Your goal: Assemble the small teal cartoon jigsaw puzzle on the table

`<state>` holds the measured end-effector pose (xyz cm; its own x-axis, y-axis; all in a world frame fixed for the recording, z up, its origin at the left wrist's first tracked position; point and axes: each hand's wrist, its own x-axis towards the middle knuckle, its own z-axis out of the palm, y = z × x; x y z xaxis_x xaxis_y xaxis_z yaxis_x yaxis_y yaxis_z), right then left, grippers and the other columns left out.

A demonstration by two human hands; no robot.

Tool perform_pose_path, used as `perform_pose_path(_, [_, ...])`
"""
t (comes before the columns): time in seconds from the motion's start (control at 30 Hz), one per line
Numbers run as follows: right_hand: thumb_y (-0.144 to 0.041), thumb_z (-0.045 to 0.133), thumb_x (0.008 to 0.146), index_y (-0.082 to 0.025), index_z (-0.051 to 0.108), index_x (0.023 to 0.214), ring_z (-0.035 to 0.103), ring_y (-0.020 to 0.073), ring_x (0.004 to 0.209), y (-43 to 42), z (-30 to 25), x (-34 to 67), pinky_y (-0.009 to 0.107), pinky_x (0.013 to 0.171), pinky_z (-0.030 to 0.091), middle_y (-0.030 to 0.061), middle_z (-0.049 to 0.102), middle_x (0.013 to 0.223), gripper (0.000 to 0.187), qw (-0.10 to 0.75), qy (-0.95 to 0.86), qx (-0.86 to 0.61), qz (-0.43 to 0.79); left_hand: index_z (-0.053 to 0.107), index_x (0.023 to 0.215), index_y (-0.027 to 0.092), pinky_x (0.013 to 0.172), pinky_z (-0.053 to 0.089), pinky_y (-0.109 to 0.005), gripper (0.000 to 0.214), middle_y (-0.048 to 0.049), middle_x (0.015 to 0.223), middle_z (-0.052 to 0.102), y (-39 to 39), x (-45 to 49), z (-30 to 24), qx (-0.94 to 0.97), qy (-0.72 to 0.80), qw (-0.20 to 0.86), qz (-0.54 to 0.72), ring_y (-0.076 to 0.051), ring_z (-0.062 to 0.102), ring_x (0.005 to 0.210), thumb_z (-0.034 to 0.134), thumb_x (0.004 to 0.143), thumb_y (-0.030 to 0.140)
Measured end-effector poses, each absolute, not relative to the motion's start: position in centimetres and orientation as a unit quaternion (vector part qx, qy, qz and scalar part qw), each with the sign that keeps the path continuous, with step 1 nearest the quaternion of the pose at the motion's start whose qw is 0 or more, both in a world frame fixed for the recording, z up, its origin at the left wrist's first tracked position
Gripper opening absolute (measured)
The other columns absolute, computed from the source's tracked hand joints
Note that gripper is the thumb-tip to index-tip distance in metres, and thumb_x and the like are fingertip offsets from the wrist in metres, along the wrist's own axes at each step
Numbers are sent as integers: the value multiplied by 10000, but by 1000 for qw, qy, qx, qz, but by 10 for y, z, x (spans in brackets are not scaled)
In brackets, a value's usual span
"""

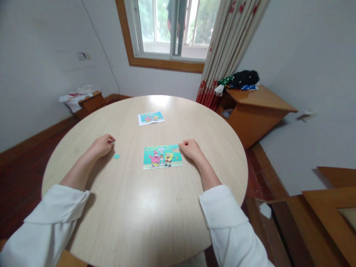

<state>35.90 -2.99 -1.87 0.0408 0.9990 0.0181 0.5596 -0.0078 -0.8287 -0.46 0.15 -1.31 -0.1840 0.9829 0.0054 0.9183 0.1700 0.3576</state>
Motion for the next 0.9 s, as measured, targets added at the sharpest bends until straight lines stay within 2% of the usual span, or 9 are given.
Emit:
perform_pose_path(0.37, [-306,475,595,-211,355,486,302,82,506,-31,-16,358,242,503,234,-62,334,494,188,339,-614,-636,321,615,904,173,767,464,-277,168,-89,954,699,1,-2,-13,653,723,142,174,-199,641,860,536,756,166])
perform_pose_path(0.5, [-322,479,598,-211,355,489,301,83,509,-31,-16,358,240,500,231,-61,334,494,199,335,-615,-637,321,609,846,171,730,469,-253,163,-76,936,704,2,-2,-13,649,703,188,222,-179,644,837,494,738,130])
perform_pose_path(0.6, [-322,478,589,-210,356,482,302,85,515,-31,-16,359,239,500,226,-58,334,495,197,334,-618,-636,319,622,794,171,719,468,-259,117,-72,878,708,1,-4,-9,622,720,185,243,-185,644,813,520,737,172])
perform_pose_path(0.73, [-313,463,584,-210,359,484,299,83,509,-31,-16,359,239,499,222,-57,338,492,177,337,-617,-635,320,658,748,169,703,457,-280,119,-66,773,699,0,-8,-3,623,737,160,209,-204,637,767,613,699,268])
perform_pose_path(0.9, [-315,459,581,-209,366,487,311,85,513,-31,-17,358,237,495,223,-54,350,496,170,337,-617,-634,322,664,707,173,656,436,-274,98,-53,715,685,-1,-8,-4,649,728,157,155,-196,623,725,622,682,257])
